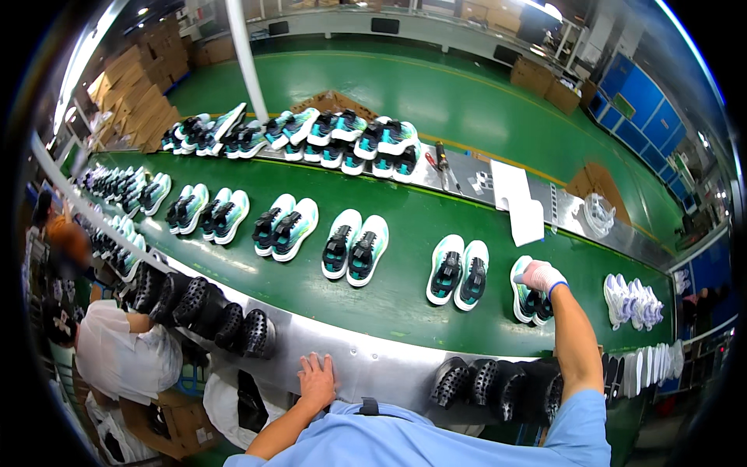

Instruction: The person picks up individual shoes from a container and places them into matching pairs on a conveyor belt, then moves pairs of shoes from the belt into a bin.

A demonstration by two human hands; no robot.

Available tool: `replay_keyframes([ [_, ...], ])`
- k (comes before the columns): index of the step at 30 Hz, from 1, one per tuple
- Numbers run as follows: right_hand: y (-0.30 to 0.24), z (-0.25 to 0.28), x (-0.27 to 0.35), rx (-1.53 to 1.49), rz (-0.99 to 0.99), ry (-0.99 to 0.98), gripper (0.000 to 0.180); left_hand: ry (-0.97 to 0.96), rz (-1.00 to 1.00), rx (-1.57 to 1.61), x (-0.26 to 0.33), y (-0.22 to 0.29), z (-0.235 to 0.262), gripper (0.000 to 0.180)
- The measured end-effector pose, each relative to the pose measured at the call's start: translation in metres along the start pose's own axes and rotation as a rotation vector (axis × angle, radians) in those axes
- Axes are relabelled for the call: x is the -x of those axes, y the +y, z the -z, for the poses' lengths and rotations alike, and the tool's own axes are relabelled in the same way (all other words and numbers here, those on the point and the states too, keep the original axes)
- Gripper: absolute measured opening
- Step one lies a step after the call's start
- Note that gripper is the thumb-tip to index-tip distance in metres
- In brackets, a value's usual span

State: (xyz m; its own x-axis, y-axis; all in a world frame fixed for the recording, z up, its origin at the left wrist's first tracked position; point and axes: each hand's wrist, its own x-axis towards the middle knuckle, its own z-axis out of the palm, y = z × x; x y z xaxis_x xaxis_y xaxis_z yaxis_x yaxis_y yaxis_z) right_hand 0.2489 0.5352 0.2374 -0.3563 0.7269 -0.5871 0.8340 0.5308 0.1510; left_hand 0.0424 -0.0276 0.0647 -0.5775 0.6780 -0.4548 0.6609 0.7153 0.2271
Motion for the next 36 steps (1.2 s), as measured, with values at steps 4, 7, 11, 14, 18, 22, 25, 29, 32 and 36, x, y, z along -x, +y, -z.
replay_keyframes([
  [4,-0.143,0.073,0.158,-0.095,0.415,0.242,0.04,0.04,-0.007,-0.002,0.0,-0.014,-0.021,0.084],
  [7,-0.211,0.076,0.271,-0.199,1.227,0.603,0.037,0.033,-0.008,-0.017,0.008,-0.023,-0.022,0.082],
  [11,-0.251,0.098,0.419,0.033,1.617,0.451,0.031,0.111,-0.094,-0.031,0.005,-0.021,-0.028,0.07],
  [14,-0.269,0.094,0.47,-0.077,1.693,0.438,0.071,0.123,-0.071,-0.075,0.009,-0.02,-0.022,0.064],
  [18,-0.312,0.073,0.473,-0.092,1.864,0.406,0.068,0.189,-0.037,-0.058,0.013,-0.028,-0.036,0.059],
  [22,-0.347,0.049,0.465,-0.106,1.969,0.379,0.065,0.239,-0.028,-0.021,0.012,-0.028,-0.042,0.057],
  [25,-0.363,0.034,0.456,-0.112,1.997,0.385,0.063,0.238,-0.031,0.018,0.003,-0.024,-0.043,0.054],
  [29,-0.37,0.02,0.442,-0.138,2.037,0.37,0.06,0.074,0.005,0.11,0.011,-0.023,-0.028,0.065],
  [32,-0.377,0.012,0.442,-0.135,2.089,0.338,0.058,0.104,0.038,0.082,0.017,-0.028,-0.033,0.065],
  [36,-0.386,0.007,0.443,-0.142,2.112,0.33,0.055,0.232,0.011,0.055,0.011,-0.027,-0.04,0.049],
])
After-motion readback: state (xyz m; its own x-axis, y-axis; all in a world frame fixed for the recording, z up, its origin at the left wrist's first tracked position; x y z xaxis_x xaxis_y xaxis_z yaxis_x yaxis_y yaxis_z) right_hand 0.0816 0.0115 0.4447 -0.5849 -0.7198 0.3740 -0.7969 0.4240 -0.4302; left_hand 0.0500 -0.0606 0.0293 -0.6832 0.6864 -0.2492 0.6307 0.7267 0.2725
